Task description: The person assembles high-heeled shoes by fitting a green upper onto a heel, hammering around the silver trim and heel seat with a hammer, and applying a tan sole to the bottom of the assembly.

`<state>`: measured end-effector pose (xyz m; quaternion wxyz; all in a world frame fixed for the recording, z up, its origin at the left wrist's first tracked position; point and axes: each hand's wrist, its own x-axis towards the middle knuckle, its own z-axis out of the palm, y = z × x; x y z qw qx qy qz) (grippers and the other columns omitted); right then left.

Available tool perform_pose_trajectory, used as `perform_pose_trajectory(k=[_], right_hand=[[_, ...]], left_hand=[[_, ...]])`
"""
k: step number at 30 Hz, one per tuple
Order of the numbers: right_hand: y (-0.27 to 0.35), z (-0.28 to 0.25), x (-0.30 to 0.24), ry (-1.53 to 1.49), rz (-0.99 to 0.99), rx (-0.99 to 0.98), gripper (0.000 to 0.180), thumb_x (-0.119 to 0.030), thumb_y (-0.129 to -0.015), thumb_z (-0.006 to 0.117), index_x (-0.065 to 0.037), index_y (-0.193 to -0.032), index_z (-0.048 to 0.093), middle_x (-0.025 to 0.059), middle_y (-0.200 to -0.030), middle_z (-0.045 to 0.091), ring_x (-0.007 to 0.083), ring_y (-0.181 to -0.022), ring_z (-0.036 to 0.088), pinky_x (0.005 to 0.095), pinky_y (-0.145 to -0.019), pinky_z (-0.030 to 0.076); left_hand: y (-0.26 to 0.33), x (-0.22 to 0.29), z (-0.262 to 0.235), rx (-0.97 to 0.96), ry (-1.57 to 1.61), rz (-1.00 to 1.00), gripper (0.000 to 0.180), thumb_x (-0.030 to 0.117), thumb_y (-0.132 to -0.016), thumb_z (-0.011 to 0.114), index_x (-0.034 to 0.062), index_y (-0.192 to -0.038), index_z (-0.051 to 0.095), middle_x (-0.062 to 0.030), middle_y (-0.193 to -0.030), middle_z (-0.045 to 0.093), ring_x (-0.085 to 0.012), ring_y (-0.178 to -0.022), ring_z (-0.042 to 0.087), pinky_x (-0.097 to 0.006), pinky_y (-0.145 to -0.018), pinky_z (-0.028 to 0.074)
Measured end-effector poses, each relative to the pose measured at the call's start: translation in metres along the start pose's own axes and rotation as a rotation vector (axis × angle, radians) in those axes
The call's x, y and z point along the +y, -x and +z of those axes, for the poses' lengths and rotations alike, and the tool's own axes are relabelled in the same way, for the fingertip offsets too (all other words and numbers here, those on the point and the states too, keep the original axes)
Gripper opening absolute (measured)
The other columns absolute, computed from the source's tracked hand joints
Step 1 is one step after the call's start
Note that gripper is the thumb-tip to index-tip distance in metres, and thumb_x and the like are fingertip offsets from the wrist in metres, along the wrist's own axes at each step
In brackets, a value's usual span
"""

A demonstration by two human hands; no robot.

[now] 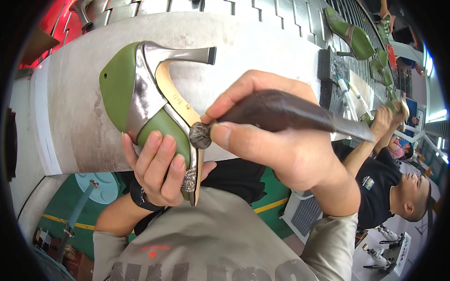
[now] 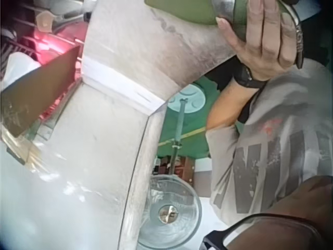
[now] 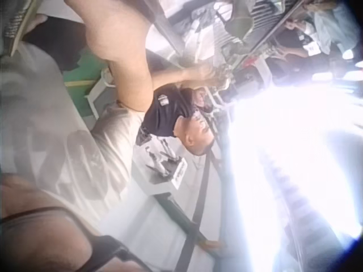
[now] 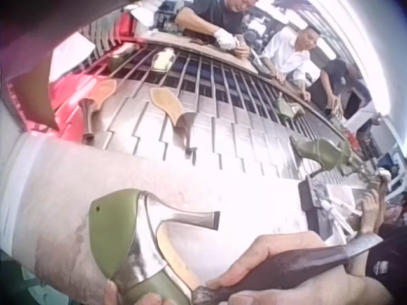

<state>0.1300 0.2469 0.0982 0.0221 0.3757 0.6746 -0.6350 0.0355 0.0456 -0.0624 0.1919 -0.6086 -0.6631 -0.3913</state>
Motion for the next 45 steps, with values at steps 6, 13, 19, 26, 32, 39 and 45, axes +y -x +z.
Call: perform_pose_trajectory(k=[6,13,19,26,32,39,45], right_hand=[[-0.025,0.016,-0.003,-0.023,-0.03,0.041,0.031,-0.016,-0.085,0.073,0.005,-0.106,0.065,0.0239,-0.107,0.077,0.0192,-0.083,0.073,0.0299,-0.073,0.061],[-0.037,0.026,-0.013,-0.009,-0.059,0.107,0.03,-0.016,-0.085,0.072,0.004,-0.107,0.064,0.0205,-0.107,0.078,0.008,-0.056,0.059,0.0211,-0.05,0.049],[-0.063,0.012,-0.047,0.277,-0.074,-0.06,0.026,-0.019,-0.082,0.076,0.002,-0.097,0.072,0.0123,-0.098,0.08,0.0054,-0.054,0.059,0.0213,-0.045,0.046],[-0.048,-0.001,-0.044,0.355,-0.019,-0.119,0.023,-0.018,-0.081,0.076,-0.001,-0.097,0.075,0.0068,-0.087,0.078,0.0056,-0.053,0.059,0.0219,-0.043,0.045],[-0.038,-0.002,-0.023,0.203,-0.137,-0.134,0.021,-0.017,-0.091,0.075,0.0,-0.102,0.074,0.0066,-0.087,0.073,0.0094,-0.064,0.064,0.0248,-0.049,0.051],[0.014,-0.041,0.043,1.055,-0.704,0.252,0.036,-0.002,-0.087,0.075,0.002,-0.122,0.07,0.0163,-0.112,0.074,0.0269,-0.1,0.074,0.0363,-0.092,0.058],[0.036,-0.024,0.096,0.371,-0.626,0.252,0.05,-0.022,-0.097,0.073,0.003,-0.139,0.06,0.0245,-0.129,0.07,0.0341,-0.107,0.075,0.0428,-0.092,0.06]], left_hand=[[-0.002,0.014,0.006,0.078,0.059,-0.158,0.027,0.024,-0.102,0.062,0.0186,-0.128,0.056,0.0017,-0.128,0.064,-0.019,-0.128,0.062,-0.073,-0.121,0.027],[0.0,0.017,0.006,0.078,0.085,-0.151,0.028,0.028,-0.101,0.063,0.0197,-0.127,0.056,0.0032,-0.128,0.063,-0.0157,-0.13,0.061,-0.073,-0.122,0.024],[-0.004,0.019,0.004,0.042,0.122,-0.174,0.027,0.024,-0.101,0.063,0.0181,-0.127,0.057,0.0018,-0.129,0.064,-0.0171,-0.13,0.061,-0.074,-0.122,0.025],[-0.008,0.017,0.011,0.1,0.058,-0.137,0.027,0.019,-0.102,0.064,0.0153,-0.127,0.056,-0.0015,-0.131,0.066,-0.0195,-0.129,0.063,-0.072,-0.121,0.031],[0.001,0.006,0.003,-0.003,0.008,-0.008,0.071,0.043,-0.095,0.077,0.0073,-0.147,0.045,-0.0194,-0.145,0.055,-0.0373,-0.136,0.056,-0.072,-0.12,0.03],[0.0,-0.002,-0.065,0.107,0.688,-0.746,0.077,0.024,-0.092,0.084,-0.0093,-0.151,0.047,-0.029,-0.149,0.057,-0.0368,-0.137,0.059,-0.047,-0.118,0.043],[0.007,-0.04,-0.108,0.193,1.472,-1.052,0.07,0.021,-0.096,0.081,-0.0136,-0.148,0.049,-0.0196,-0.133,0.069,-0.0257,-0.123,0.068,-0.037,-0.109,0.052]])
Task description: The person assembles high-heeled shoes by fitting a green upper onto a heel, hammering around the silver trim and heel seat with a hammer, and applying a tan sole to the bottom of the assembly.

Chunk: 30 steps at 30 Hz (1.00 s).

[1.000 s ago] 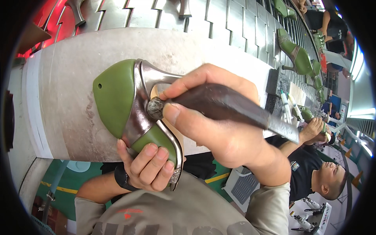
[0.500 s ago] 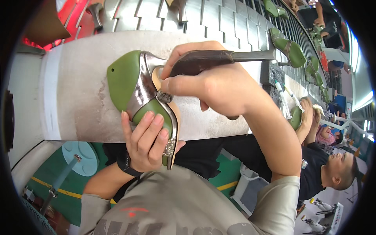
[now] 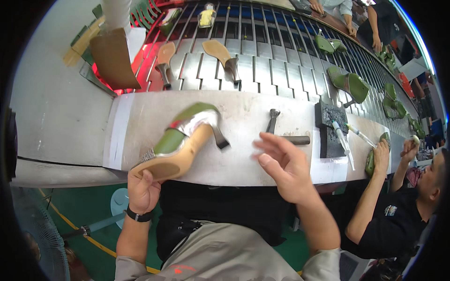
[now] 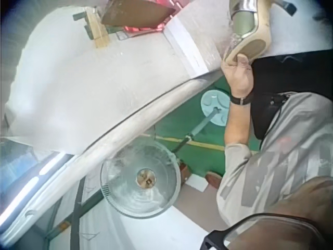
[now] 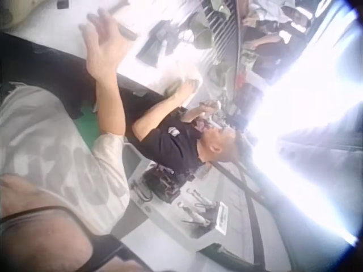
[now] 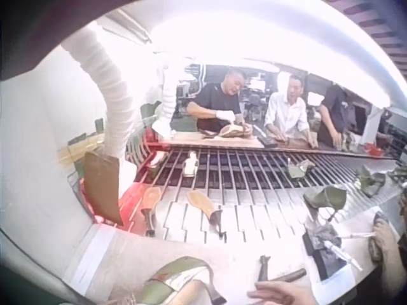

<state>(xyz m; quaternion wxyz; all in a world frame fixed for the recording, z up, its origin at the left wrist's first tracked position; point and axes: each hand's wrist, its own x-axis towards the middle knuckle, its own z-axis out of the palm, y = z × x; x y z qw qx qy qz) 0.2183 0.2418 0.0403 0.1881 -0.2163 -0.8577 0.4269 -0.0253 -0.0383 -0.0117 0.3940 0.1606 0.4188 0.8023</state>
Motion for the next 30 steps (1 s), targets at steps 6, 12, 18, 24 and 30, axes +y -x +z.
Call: perform_pose_trajectory(k=[6,12,18,24,30], right_hand=[[0.03,0.043,-0.012,-1.421,0.415,-0.15,0.086,-0.059,-0.095,0.054,0.003,-0.152,0.04,0.031,-0.117,0.069,0.0427,-0.073,0.076,0.0426,-0.055,0.066],[-0.045,-0.001,-0.019,-1.076,0.142,0.49,0.052,-0.028,-0.103,0.053,0.008,-0.141,0.052,0.0234,-0.125,0.068,0.0369,-0.105,0.072,0.0441,-0.088,0.059],[-0.171,-0.068,0.082,-0.255,0.097,0.848,0.041,-0.022,-0.094,0.073,0.005,-0.125,0.068,0.0154,-0.106,0.076,0.0235,-0.099,0.07,0.0357,-0.09,0.054],[-0.161,-0.062,0.109,0.235,0.174,0.903,0.048,-0.025,-0.092,0.072,0.002,-0.131,0.066,0.0238,-0.128,0.068,0.0382,-0.12,0.066,0.0441,-0.106,0.049],[-0.174,-0.005,0.024,0.203,-0.262,0.432,0.037,-0.016,-0.091,0.074,0.001,-0.124,0.07,0.0219,-0.13,0.069,0.0378,-0.123,0.065,0.0439,-0.108,0.049]], left_hand=[[-0.036,0.042,0.063,-0.74,-0.367,-0.007,0.071,0.021,-0.093,0.082,-0.0104,-0.148,0.051,-0.0244,-0.138,0.067,-0.0306,-0.136,0.061,-0.043,-0.115,0.047],[-0.089,-0.015,0.061,-0.288,-1.387,0.339,0.056,0.019,-0.09,0.08,-0.0027,-0.138,0.062,-0.02,-0.146,0.06,-0.0393,-0.13,0.06,-0.047,-0.111,0.047],[-0.092,-0.038,0.071,-0.401,-1.523,0.577,0.048,0.018,-0.084,0.083,-0.0009,-0.125,0.069,-0.0206,-0.145,0.061,-0.0394,-0.134,0.055,-0.047,-0.113,0.044],[-0.097,-0.034,0.065,-0.448,-1.431,0.511,0.043,0.015,-0.084,0.082,-0.0006,-0.122,0.07,-0.0201,-0.145,0.061,-0.0393,-0.135,0.056,-0.047,-0.112,0.045],[-0.094,-0.022,0.059,-0.382,-1.4,0.519,0.035,0.012,-0.085,0.08,-0.0011,-0.117,0.072,-0.0191,-0.133,0.07,-0.0387,-0.128,0.063,-0.045,-0.109,0.048]])
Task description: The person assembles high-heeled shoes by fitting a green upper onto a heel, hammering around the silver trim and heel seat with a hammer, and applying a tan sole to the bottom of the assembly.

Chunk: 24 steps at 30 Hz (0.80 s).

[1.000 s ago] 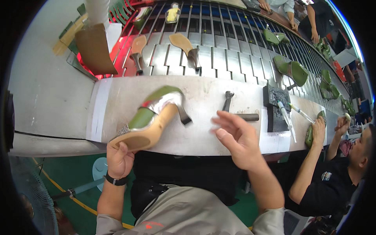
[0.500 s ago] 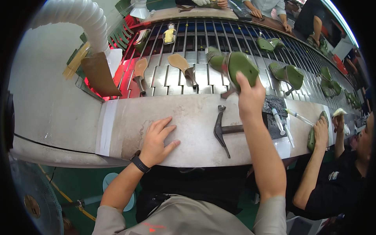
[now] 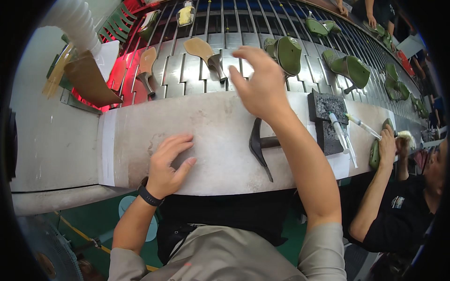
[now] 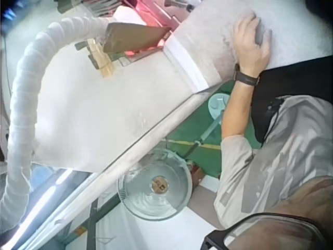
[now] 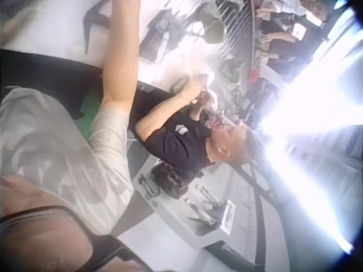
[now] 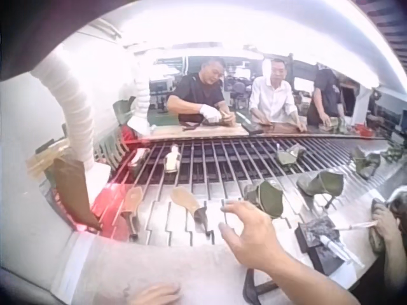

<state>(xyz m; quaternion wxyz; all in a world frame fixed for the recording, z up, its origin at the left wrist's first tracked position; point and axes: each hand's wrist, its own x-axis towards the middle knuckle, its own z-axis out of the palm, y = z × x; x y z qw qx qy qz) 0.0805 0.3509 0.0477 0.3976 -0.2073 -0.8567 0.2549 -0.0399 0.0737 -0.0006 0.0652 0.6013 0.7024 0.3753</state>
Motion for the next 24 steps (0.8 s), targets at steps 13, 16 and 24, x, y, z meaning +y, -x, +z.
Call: perform_pose_trajectory(k=[13,16,24], right_hand=[[-0.058,0.033,0.032,0.275,0.387,-0.267,0.031,-0.029,-0.089,0.074,0.001,-0.089,0.065,0.0172,-0.081,0.074,0.0296,-0.071,0.073,0.0404,-0.067,0.059],[-0.029,0.016,0.029,-0.498,0.844,-0.132,0.024,-0.023,-0.094,0.07,-0.001,-0.088,0.064,0.0108,-0.081,0.072,0.0132,-0.059,0.069,0.0257,-0.054,0.056],[-0.01,0.009,0.041,-0.842,0.942,-0.012,0.027,-0.024,-0.103,0.065,0.002,-0.11,0.064,0.015,-0.096,0.073,0.0196,-0.079,0.076,0.0313,-0.067,0.062]], left_hand=[[-0.112,-0.045,-0.025,0.089,0.288,-0.258,0.035,0.016,-0.096,0.074,-0.0012,-0.126,0.071,-0.0148,-0.119,0.075,-0.0179,-0.109,0.07,-0.034,-0.096,0.054],[-0.2,-0.1,-0.013,0.13,0.193,-0.339,0.042,0.025,-0.095,0.075,-0.0022,-0.126,0.071,-0.0178,-0.116,0.075,-0.0215,-0.106,0.072,-0.033,-0.095,0.055],[-0.32,-0.212,0.008,0.032,-0.213,-0.413,0.06,0.043,-0.09,0.075,-0.0076,-0.122,0.071,-0.0274,-0.118,0.074,-0.0365,-0.108,0.073,-0.043,-0.098,0.056]])
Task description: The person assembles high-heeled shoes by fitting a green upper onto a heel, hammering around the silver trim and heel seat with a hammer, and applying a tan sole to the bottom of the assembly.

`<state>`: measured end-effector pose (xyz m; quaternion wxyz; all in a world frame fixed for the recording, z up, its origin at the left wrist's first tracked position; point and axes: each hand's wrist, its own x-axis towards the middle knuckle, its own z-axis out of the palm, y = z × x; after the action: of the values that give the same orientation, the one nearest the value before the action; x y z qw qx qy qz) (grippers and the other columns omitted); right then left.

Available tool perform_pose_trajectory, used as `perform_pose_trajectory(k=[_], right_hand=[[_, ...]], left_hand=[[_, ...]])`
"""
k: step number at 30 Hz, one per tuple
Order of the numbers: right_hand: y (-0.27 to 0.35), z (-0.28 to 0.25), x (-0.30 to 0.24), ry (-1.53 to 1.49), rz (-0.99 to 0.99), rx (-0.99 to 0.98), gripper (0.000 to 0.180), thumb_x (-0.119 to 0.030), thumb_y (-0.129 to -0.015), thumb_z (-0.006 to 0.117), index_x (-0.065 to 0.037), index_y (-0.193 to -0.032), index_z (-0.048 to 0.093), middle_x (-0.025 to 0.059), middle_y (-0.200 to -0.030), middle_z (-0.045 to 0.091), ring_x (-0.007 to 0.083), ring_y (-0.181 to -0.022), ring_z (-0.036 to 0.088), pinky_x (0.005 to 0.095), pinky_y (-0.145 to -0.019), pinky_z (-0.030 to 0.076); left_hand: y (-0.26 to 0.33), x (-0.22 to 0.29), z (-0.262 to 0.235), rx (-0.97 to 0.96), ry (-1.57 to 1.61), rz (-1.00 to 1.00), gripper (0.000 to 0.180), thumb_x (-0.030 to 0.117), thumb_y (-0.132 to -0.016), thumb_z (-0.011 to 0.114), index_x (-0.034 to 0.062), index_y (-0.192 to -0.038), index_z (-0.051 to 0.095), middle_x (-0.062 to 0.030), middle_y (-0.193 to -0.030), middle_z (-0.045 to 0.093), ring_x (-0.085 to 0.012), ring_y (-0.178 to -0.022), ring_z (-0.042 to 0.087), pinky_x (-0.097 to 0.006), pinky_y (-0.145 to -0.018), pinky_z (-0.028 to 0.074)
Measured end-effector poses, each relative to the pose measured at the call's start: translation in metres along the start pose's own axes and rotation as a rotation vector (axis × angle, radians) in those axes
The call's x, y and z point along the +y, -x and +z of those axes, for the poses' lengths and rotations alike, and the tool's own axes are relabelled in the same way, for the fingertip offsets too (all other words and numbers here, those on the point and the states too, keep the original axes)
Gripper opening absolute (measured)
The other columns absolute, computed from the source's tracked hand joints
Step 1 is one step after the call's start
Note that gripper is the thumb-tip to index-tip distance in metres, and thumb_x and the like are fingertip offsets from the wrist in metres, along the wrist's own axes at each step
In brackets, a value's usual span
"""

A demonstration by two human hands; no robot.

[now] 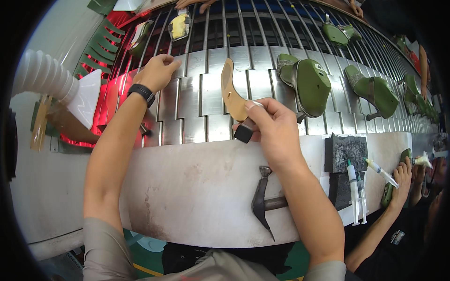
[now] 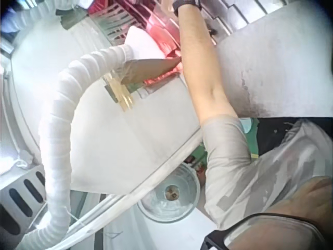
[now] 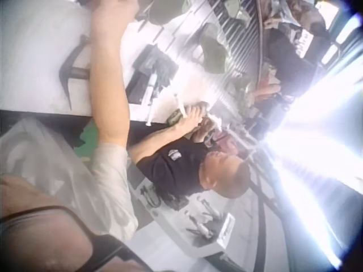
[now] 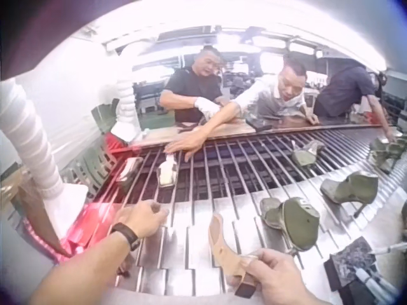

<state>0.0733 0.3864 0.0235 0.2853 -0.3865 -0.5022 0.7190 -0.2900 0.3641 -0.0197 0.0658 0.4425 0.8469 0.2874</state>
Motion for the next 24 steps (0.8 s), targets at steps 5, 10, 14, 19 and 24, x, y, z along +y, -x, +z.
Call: perform_pose_trajectory(k=[5,10,14,19,24], right_hand=[[0.001,-0.002,0.004,-0.074,-0.052,0.034,0.023,-0.016,-0.103,0.066,0.003,-0.116,0.064,0.0133,-0.104,0.072,0.0217,-0.09,0.076,0.034,-0.083,0.063],[-0.03,0.002,-0.008,-0.137,-0.298,0.133,0.026,-0.016,-0.104,0.068,0.004,-0.119,0.065,0.0126,-0.106,0.072,0.0202,-0.094,0.076,0.0341,-0.085,0.063],[-0.104,0.014,-0.045,0.093,-0.462,0.372,0.03,-0.023,-0.099,0.073,0.006,-0.11,0.073,0.0121,-0.098,0.076,0.0203,-0.089,0.075,0.0328,-0.084,0.061],[-0.159,0.01,-0.091,1.387,-0.343,0.574,0.034,-0.028,-0.091,0.072,-0.005,-0.117,0.076,0.0199,-0.111,0.077,0.0386,-0.108,0.074,0.0475,-0.098,0.057],[-0.172,0.002,-0.074,1.852,-0.266,0.198,0.032,-0.023,-0.091,0.069,-0.004,-0.115,0.076,0.0226,-0.117,0.075,0.0404,-0.113,0.072,0.0487,-0.098,0.057]], left_hand=[[0.078,0.016,-0.026,0.038,-0.058,0.191,0.06,0.038,-0.092,0.076,-0.006,-0.131,0.066,-0.028,-0.126,0.071,-0.039,-0.118,0.068,-0.045,-0.103,0.052],[0.15,-0.033,-0.064,0.282,-0.303,0.218,0.059,0.038,-0.09,0.078,-0.0006,-0.133,0.065,-0.0228,-0.125,0.07,-0.04,-0.118,0.066,-0.046,-0.103,0.051],[0.172,-0.04,-0.078,0.284,-0.283,-0.006,0.055,0.037,-0.09,0.079,0.0015,-0.13,0.068,-0.0195,-0.109,0.074,-0.0367,-0.104,0.07,-0.046,-0.092,0.055],[0.172,-0.043,-0.08,0.053,-0.046,-0.154,0.044,0.035,-0.09,0.078,0.0005,-0.117,0.072,-0.0142,-0.083,0.075,-0.0325,-0.081,0.074,-0.045,-0.074,0.055],[0.175,-0.059,-0.077,0.212,-0.005,-0.021,0.037,0.024,-0.09,0.078,-0.0045,-0.112,0.071,-0.0166,-0.083,0.075,-0.0269,-0.077,0.074,-0.039,-0.072,0.055]])
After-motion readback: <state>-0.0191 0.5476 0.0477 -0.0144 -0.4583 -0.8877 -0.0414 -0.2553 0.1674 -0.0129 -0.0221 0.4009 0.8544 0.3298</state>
